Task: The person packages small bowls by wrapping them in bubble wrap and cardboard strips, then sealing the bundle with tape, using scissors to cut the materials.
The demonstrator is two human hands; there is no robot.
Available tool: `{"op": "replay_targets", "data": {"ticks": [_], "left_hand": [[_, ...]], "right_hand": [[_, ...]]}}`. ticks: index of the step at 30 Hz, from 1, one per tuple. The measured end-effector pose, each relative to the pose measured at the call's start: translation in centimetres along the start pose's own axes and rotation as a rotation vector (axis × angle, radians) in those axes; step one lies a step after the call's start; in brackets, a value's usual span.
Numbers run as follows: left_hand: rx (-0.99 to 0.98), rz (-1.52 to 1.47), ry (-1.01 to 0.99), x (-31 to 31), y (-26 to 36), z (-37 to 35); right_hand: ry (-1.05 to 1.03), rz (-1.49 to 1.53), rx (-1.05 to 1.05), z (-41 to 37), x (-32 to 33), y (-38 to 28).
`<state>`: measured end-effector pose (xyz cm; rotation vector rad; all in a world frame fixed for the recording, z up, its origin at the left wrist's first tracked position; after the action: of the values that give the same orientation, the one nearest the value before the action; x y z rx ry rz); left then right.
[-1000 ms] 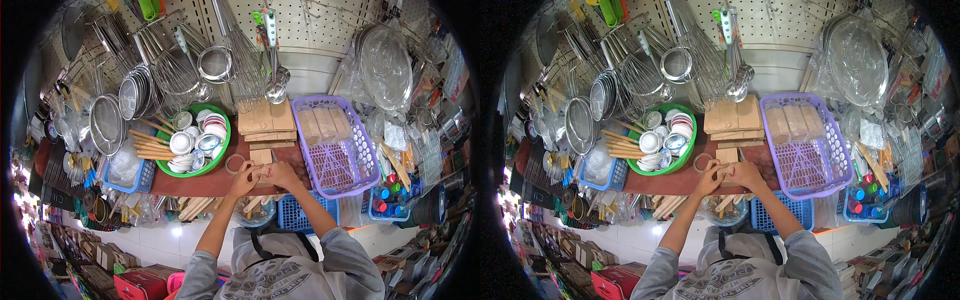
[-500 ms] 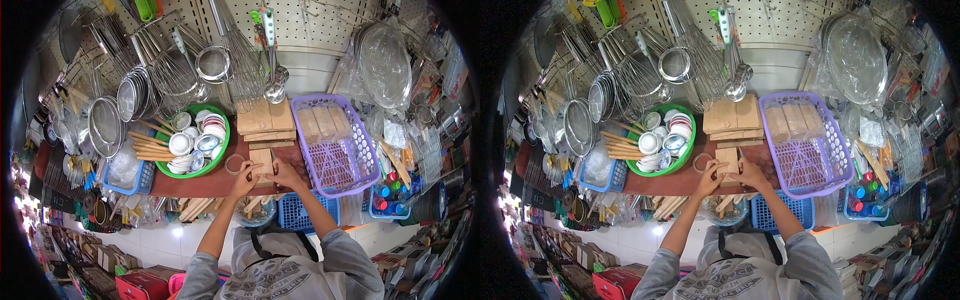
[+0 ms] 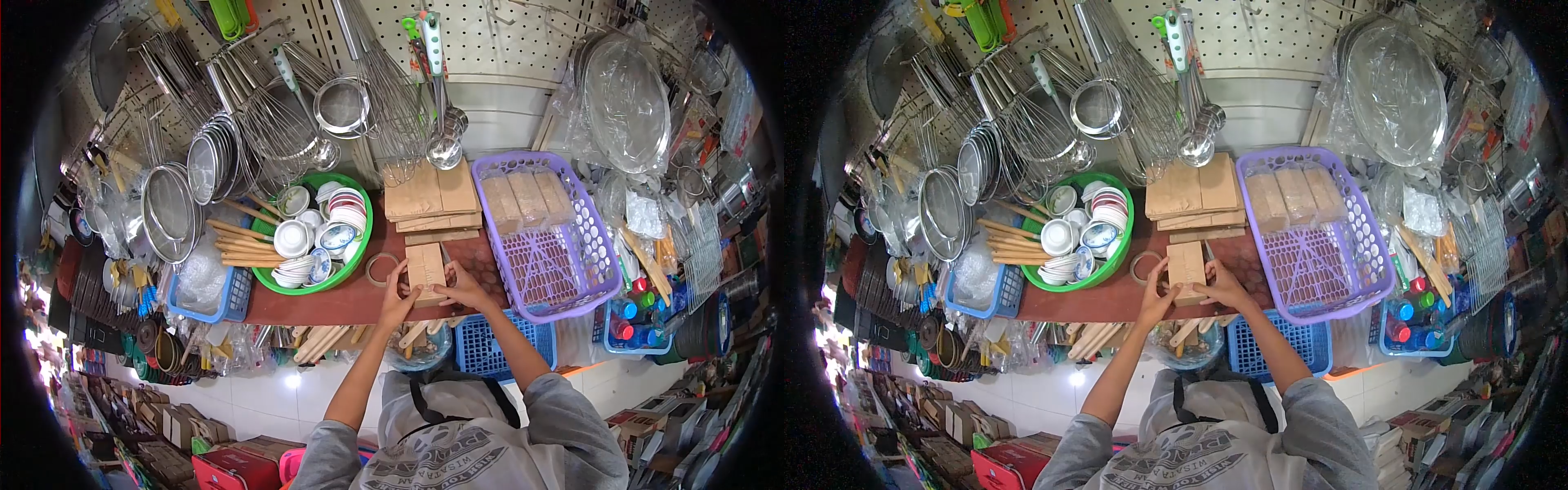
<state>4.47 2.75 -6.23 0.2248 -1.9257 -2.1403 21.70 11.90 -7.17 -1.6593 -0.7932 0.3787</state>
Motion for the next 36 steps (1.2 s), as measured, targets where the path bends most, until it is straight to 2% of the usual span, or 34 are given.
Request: {"op": "replay_targets", "data": {"ticks": [4, 7, 10, 16, 19, 22, 28, 31, 36], "left_hand": [[0.039, -0.083, 0.0, 0.2, -0.2, 0.2], [0.174, -0.055, -0.018, 0.2, 0.8, 0.1], [0.173, -0.067, -0.012, 0.2, 0.9, 0.3], [-0.023, -0.029, 0.01, 0.4, -0.3, 1.4], [-0.047, -0.021, -0.003, 0.6, -1.0, 1.6], [0.11, -0.164, -0.012, 0.7, -0.8, 1.5], [0.239, -0.1, -0.033, 0.5, 0.8, 1.2], [0.141, -0.052, -0.024, 0.4, 0.9, 1.2], [0.098, -0.043, -0.017, 0.4, 0.1, 1.3]], "right_hand": [[-0.001, 0.004, -0.007, -0.1, 0.0, -0.1], [-0.001, 0.01, 0.01, 0.2, 0.0, 0.2], [-0.006, 0.011, 0.039, 0.9, 0.0, 0.6], [-0.02, 0.031, 0.011, 1.7, -0.2, 0.6], [-0.049, 0.061, -0.002, 2.0, -0.1, 0.9], [-0.065, 0.093, -0.01, 1.7, -0.2, 0.4], [-0.079, 0.129, -0.004, 1.6, -0.3, 0.4], [-0.1, 0.108, -0.003, 2.2, -0.2, 1.3], [-0.085, 0.095, 0.02, 2.2, -0.3, 1.6]]}}
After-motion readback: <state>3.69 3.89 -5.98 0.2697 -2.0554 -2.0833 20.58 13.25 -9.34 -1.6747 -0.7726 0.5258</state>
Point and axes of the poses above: each hand's wrist, its own z-axis towards the middle knuckle, its own x-axis out of the back of the hand, y = z × x, the point moved 3 cm from there along z, towards the middle knuckle, and after that the axes turned 10 degrees about -z, right-handed, at the moved point
